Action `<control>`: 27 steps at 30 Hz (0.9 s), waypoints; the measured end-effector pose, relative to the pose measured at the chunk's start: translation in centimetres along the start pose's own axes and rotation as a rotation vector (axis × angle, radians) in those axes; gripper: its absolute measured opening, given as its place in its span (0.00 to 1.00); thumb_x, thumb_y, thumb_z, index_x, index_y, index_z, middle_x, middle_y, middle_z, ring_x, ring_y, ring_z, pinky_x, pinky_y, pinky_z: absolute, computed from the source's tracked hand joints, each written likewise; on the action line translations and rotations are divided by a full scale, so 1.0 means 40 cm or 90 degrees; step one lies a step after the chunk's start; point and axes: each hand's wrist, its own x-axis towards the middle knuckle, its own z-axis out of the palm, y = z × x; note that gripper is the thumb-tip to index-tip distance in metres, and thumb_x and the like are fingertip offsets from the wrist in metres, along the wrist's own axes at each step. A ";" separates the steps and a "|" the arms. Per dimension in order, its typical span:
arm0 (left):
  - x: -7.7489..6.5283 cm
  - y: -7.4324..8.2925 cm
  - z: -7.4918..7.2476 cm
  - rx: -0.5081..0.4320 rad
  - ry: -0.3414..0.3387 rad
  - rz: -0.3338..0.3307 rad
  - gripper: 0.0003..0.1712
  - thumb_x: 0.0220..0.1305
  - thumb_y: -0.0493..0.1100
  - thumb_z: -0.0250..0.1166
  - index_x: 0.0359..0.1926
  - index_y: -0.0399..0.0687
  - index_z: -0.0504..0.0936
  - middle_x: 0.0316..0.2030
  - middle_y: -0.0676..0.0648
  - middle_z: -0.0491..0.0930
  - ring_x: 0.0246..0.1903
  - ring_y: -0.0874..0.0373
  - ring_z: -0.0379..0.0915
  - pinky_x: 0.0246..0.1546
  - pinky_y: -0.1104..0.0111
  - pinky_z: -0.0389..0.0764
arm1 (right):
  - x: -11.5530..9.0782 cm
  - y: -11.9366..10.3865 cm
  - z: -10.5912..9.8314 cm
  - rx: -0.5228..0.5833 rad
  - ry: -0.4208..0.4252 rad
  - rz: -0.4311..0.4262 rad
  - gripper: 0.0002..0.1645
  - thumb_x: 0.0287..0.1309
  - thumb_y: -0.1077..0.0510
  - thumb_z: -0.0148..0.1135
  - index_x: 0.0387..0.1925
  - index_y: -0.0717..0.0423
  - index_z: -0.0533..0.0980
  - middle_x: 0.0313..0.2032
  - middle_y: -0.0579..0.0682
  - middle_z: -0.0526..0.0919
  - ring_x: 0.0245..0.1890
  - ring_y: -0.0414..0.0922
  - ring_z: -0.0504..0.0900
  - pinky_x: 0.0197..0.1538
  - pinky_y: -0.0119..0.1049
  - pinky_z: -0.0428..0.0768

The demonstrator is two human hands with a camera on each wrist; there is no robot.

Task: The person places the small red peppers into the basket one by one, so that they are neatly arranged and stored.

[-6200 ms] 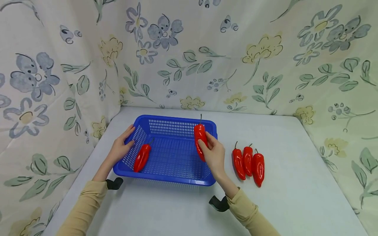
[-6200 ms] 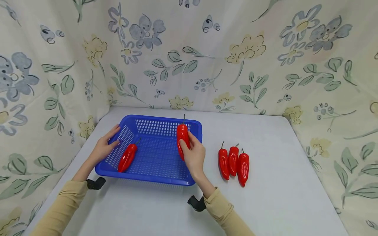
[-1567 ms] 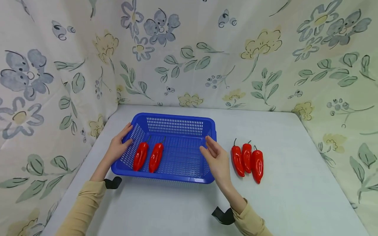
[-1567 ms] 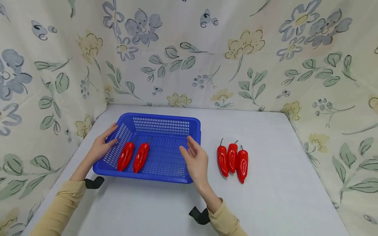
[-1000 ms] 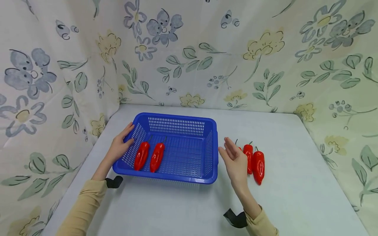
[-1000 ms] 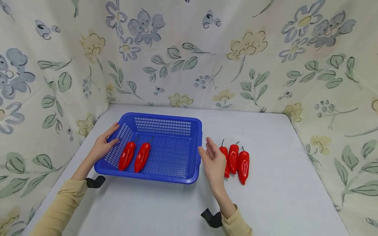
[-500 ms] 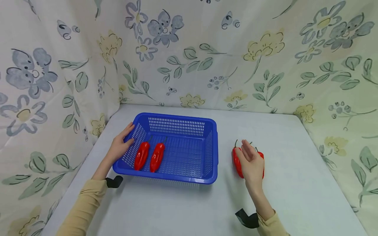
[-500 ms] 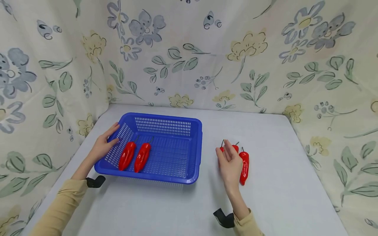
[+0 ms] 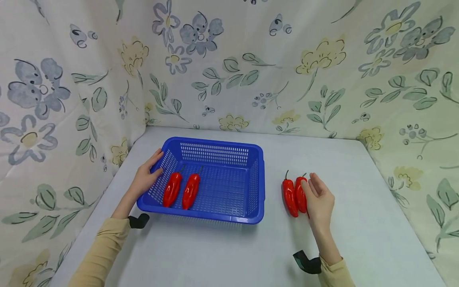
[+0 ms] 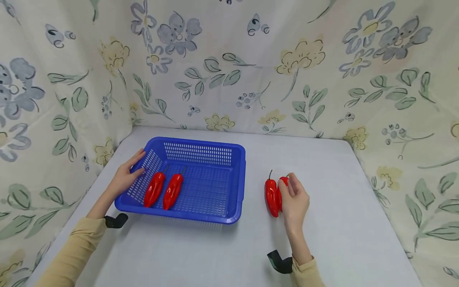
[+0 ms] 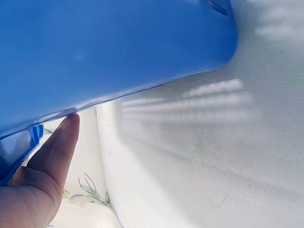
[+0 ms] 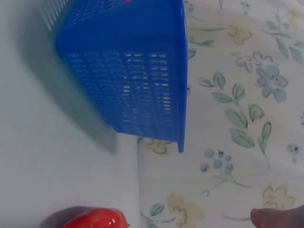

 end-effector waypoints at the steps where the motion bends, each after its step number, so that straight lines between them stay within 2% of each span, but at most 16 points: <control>1: -0.001 0.001 0.000 0.000 0.000 -0.002 0.33 0.65 0.31 0.52 0.71 0.40 0.57 0.74 0.41 0.49 0.72 0.37 0.44 0.66 0.39 0.53 | 0.005 0.004 -0.005 -0.006 0.006 0.002 0.33 0.64 0.50 0.55 0.68 0.56 0.63 0.65 0.55 0.70 0.65 0.53 0.70 0.56 0.30 0.71; 11: -0.002 -0.004 -0.002 0.003 -0.002 -0.008 0.33 0.65 0.32 0.52 0.71 0.42 0.57 0.74 0.42 0.48 0.72 0.37 0.44 0.66 0.39 0.53 | 0.057 0.060 -0.046 -0.079 0.050 0.063 0.35 0.65 0.46 0.52 0.69 0.55 0.61 0.67 0.57 0.67 0.66 0.54 0.68 0.61 0.42 0.70; 17: 0.000 -0.007 -0.003 0.004 0.000 0.005 0.33 0.65 0.32 0.52 0.71 0.42 0.57 0.74 0.42 0.49 0.72 0.36 0.45 0.66 0.38 0.53 | 0.078 0.097 -0.061 -0.099 0.065 0.096 0.35 0.65 0.48 0.51 0.68 0.62 0.60 0.66 0.63 0.66 0.66 0.58 0.67 0.63 0.48 0.69; 23: -0.001 -0.006 -0.002 0.009 0.000 0.003 0.33 0.65 0.32 0.52 0.71 0.42 0.57 0.74 0.41 0.49 0.71 0.36 0.45 0.65 0.38 0.54 | 0.097 0.142 -0.063 -0.125 0.046 0.152 0.35 0.66 0.52 0.50 0.69 0.65 0.57 0.67 0.67 0.63 0.66 0.62 0.65 0.65 0.50 0.67; 27: -0.001 -0.006 -0.002 0.010 -0.001 -0.003 0.33 0.65 0.32 0.52 0.71 0.42 0.57 0.74 0.42 0.49 0.71 0.36 0.45 0.65 0.38 0.54 | 0.103 0.169 -0.059 -0.147 0.038 0.162 0.34 0.66 0.54 0.51 0.68 0.66 0.58 0.65 0.69 0.64 0.65 0.63 0.66 0.65 0.51 0.68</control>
